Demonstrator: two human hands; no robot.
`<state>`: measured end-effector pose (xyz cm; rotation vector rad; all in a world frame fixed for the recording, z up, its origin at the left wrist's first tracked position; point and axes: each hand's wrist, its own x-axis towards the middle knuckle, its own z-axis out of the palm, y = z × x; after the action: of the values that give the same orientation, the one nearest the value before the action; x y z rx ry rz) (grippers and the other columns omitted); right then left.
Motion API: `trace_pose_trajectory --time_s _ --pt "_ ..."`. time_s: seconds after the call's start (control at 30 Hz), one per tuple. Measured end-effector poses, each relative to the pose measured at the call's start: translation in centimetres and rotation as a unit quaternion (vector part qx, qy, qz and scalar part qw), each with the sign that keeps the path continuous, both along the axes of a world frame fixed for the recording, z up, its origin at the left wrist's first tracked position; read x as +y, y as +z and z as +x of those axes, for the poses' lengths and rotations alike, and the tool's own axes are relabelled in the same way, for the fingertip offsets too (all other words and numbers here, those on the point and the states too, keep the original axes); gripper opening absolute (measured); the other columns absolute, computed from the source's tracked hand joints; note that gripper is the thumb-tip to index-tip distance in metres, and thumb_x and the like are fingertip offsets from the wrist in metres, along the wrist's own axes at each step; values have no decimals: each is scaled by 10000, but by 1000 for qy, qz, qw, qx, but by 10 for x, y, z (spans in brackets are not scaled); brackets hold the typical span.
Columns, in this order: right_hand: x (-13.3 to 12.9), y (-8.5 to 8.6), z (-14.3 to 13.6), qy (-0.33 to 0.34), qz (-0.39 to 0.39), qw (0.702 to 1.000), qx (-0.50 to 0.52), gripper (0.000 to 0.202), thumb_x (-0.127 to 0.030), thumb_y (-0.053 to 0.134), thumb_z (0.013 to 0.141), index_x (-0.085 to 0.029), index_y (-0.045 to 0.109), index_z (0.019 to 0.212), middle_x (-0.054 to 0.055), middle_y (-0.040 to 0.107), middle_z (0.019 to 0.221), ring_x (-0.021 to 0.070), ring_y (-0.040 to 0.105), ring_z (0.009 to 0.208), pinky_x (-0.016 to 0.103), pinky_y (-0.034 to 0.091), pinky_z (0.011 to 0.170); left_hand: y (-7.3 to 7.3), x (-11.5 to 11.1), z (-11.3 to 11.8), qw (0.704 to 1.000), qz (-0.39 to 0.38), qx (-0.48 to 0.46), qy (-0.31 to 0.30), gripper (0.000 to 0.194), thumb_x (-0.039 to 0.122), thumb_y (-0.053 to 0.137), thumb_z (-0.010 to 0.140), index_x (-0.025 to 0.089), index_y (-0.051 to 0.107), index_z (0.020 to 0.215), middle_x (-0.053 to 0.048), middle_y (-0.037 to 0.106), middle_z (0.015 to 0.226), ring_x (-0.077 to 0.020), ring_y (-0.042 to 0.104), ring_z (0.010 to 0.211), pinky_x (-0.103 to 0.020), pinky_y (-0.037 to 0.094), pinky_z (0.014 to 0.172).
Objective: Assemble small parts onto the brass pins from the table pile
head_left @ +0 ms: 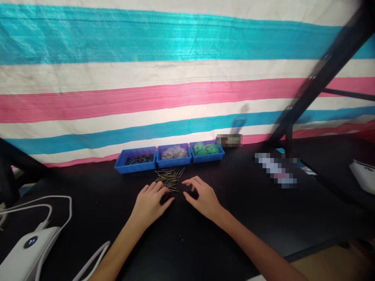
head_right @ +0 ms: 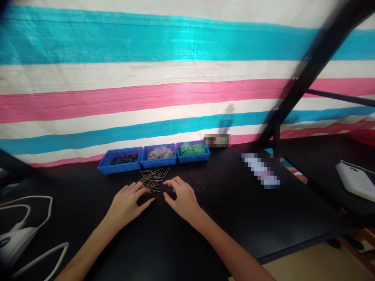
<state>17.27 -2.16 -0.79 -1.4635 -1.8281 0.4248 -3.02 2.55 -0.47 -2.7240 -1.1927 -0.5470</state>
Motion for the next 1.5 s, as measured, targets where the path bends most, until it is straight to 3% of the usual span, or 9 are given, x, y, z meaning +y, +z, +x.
trace_pose_trajectory --time_s 0.1,0.27,0.37,0.5,1.07,1.3,1.5 --pt "1 -3 2 10 -14 999 -31 264 -243 580 792 -254 590 1055 15 594 974 145 563 810 286 452 749 5 -4 0 1000 8 26 4 231 401 527 818 204 607 726 -21 636 760 -197 569 765 -327 347 675" --pt "-1 -8 0 50 -26 994 -94 354 -295 524 848 -290 537 1202 50 568 1149 201 521 1022 383 408 902 5 -7 1 999 -16 32 -1 212 402 543 812 210 630 800 -7 641 683 -190 568 718 -326 343 658" --pt "-2 -8 -4 95 -21 987 -127 394 -283 434 902 -321 459 1293 47 482 1313 210 432 1174 408 357 967 0 -7 2 1000 -7 21 -10 171 344 528 835 212 632 869 -11 658 779 -179 575 748 -314 355 665" --pt "-3 -9 -7 125 -17 982 -144 379 -266 364 934 -322 459 1296 19 439 1376 187 367 1246 400 297 1018 -7 -6 3 999 9 16 -29 146 303 524 846 215 628 899 -17 651 881 -172 575 793 -299 367 676" --pt "-3 -6 -5 131 3 982 -134 313 -232 426 914 -235 554 1200 44 595 1207 151 474 1157 356 290 990 -12 -2 3 999 27 9 14 150 240 479 874 233 628 894 -3 628 821 -152 579 763 -286 364 656" --pt "3 -13 -4 88 40 991 -98 178 -206 519 869 -248 679 935 14 701 951 158 581 941 363 333 902 -11 -6 6 1000 -19 -23 -2 197 281 462 882 246 617 1000 -9 629 897 -136 596 772 -267 410 696" --pt "3 -12 -4 68 47 996 -34 149 -199 569 833 -243 677 925 4 708 877 150 592 849 332 373 813 -8 -13 13 994 -85 -68 -8 207 323 467 876 239 654 906 -8 605 850 -134 583 753 -267 438 688"
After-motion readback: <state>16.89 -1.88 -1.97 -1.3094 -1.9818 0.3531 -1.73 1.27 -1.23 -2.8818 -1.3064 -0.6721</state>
